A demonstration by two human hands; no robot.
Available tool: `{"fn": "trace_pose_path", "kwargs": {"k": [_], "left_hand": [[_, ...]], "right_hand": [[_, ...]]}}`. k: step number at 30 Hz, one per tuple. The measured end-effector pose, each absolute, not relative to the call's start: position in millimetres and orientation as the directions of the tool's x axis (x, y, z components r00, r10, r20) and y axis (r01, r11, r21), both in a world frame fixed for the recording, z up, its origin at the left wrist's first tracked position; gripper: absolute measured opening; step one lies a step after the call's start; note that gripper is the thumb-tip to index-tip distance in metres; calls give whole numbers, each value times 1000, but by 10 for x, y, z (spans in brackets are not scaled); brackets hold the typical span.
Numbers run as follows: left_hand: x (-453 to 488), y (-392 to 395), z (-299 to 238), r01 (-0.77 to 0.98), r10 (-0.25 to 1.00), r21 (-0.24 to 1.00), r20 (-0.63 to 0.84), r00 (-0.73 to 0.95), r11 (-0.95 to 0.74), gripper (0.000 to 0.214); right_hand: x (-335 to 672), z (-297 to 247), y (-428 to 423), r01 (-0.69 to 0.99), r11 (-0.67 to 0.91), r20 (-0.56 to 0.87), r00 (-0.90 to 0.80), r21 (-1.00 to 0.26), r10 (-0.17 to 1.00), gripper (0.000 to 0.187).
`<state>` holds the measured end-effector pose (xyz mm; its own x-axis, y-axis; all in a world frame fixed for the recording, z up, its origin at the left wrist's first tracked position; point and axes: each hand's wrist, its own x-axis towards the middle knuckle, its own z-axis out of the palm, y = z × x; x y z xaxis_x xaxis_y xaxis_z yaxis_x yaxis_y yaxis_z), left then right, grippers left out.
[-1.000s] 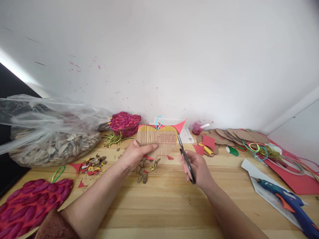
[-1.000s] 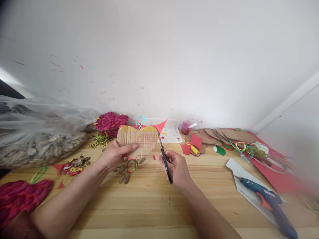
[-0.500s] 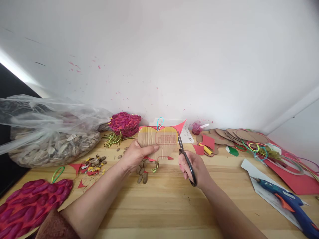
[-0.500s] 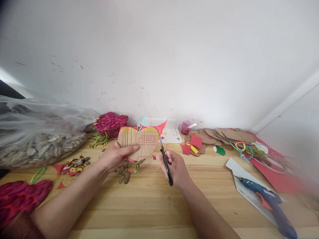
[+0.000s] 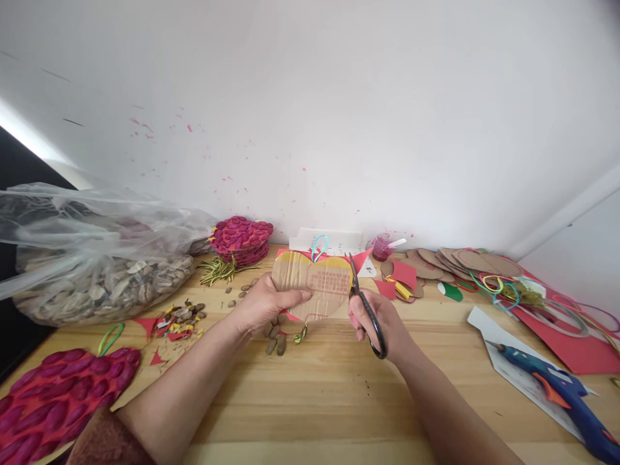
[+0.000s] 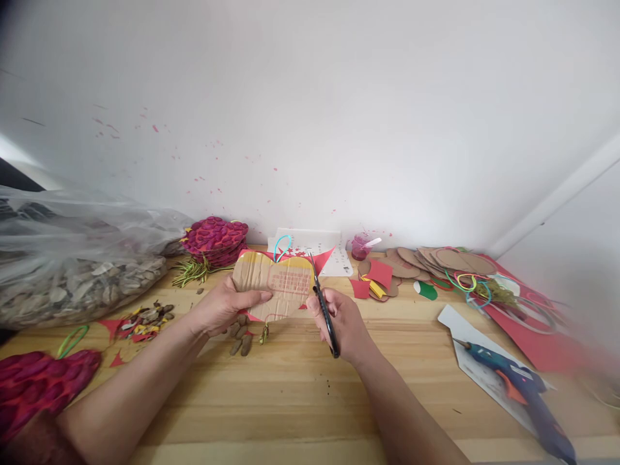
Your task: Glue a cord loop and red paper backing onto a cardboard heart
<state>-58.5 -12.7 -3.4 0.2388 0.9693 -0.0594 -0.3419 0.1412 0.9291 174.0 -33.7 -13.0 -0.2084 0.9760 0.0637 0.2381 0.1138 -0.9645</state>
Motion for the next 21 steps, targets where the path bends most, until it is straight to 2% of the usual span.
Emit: {"fn": "trace_pose_path", "kwargs": {"k": [21], "left_hand": [[-666,-58,27,-316,973,937,-86,213,152,43]], "right_hand": [[1777,-63,-329,296,98,51,-162,-950,985,55]]}}
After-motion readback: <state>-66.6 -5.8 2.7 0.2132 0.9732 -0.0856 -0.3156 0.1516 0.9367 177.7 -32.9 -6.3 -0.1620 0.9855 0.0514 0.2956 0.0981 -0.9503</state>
